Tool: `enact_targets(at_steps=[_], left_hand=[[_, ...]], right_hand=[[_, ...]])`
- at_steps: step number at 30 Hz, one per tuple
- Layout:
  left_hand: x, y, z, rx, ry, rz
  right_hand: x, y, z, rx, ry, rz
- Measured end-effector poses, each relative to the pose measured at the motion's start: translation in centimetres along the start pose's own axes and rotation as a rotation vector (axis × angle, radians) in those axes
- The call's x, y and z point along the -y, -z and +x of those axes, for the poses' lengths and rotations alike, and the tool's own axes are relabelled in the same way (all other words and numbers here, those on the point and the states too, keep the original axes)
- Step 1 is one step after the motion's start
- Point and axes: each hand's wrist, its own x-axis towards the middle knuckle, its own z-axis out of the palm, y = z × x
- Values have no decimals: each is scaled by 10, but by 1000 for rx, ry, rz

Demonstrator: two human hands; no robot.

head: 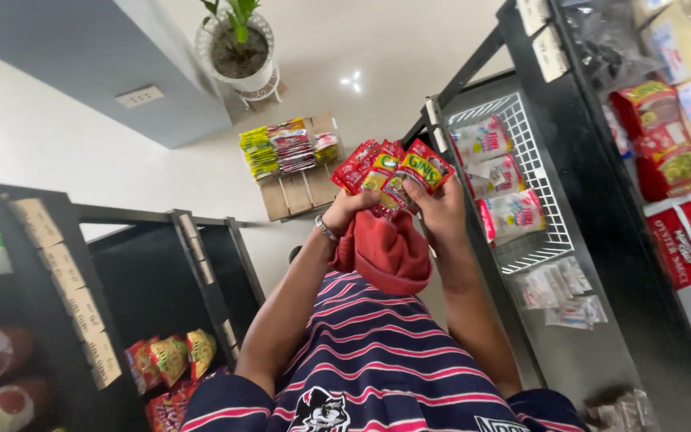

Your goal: Wiping condiment packets with a red cloth and arranging them on a retail shelf.

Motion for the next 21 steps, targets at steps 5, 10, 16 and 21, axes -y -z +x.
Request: enact_targets(at_steps=[5, 10, 16, 21], left_hand=[[11, -2, 15, 94, 25, 192], [-6, -11, 29, 100, 55, 212], [-42, 13, 45, 130, 148, 99], [-71, 29, 67, 178, 366, 320]], right_hand=[[0, 20, 1, -130, 53, -30], [33, 1, 4, -217, 18, -6], [19, 34, 42, -193, 40, -281], [10, 21, 53, -134, 24, -500]])
